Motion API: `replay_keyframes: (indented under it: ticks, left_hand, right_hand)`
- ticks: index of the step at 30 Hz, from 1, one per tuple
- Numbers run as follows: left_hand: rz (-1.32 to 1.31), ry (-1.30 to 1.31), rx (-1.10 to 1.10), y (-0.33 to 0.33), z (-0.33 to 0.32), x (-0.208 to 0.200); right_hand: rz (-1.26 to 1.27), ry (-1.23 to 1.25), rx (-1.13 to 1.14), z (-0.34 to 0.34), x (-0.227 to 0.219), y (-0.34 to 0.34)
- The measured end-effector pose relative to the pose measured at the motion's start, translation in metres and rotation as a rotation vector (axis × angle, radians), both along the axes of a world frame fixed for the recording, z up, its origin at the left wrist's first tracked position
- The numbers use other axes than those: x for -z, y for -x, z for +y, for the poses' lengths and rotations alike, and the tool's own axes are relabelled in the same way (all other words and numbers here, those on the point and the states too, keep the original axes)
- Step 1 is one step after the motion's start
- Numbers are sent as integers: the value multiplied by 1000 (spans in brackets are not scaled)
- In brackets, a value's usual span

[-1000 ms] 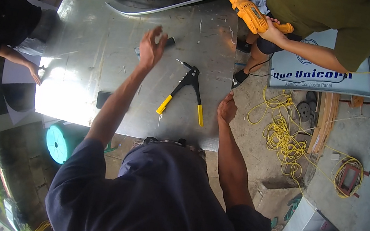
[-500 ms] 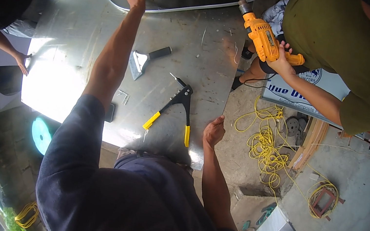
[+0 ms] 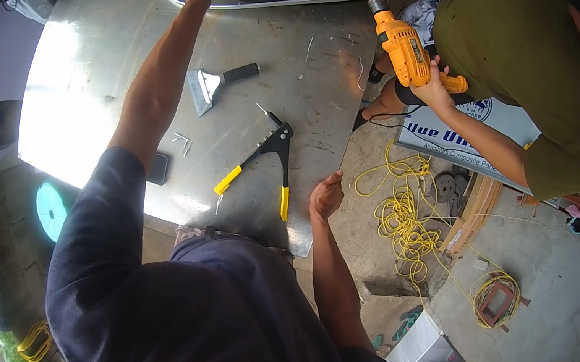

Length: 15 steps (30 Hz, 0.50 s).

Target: Using a rivet gun and a drill to assemble a circular commercial jewelry sign.

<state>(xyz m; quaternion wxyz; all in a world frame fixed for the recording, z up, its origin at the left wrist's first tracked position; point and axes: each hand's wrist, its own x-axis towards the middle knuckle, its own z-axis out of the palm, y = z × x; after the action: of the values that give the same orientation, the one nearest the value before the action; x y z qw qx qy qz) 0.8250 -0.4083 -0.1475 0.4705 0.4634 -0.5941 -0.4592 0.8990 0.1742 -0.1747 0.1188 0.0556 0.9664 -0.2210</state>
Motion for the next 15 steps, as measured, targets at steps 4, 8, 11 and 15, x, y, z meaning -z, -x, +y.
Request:
replay_keyframes:
  ticks: [4, 8, 11, 15]
  left_hand:
    - [-113, -26, -93, 8, -5, 9]
    - [-135, -65, -91, 9, -6, 8]
    - [-134, -65, -69, 6, 3, -4]
    - [-146, -82, -55, 2, 22, -27]
  right_hand:
    - [14, 16, 19, -2, -1, -1]
    - [-2, 0, 24, -4, -3, 0]
    - [-3, 0, 23, -3, -3, 0]
    - [-9, -6, 7, 0, 1, 0]
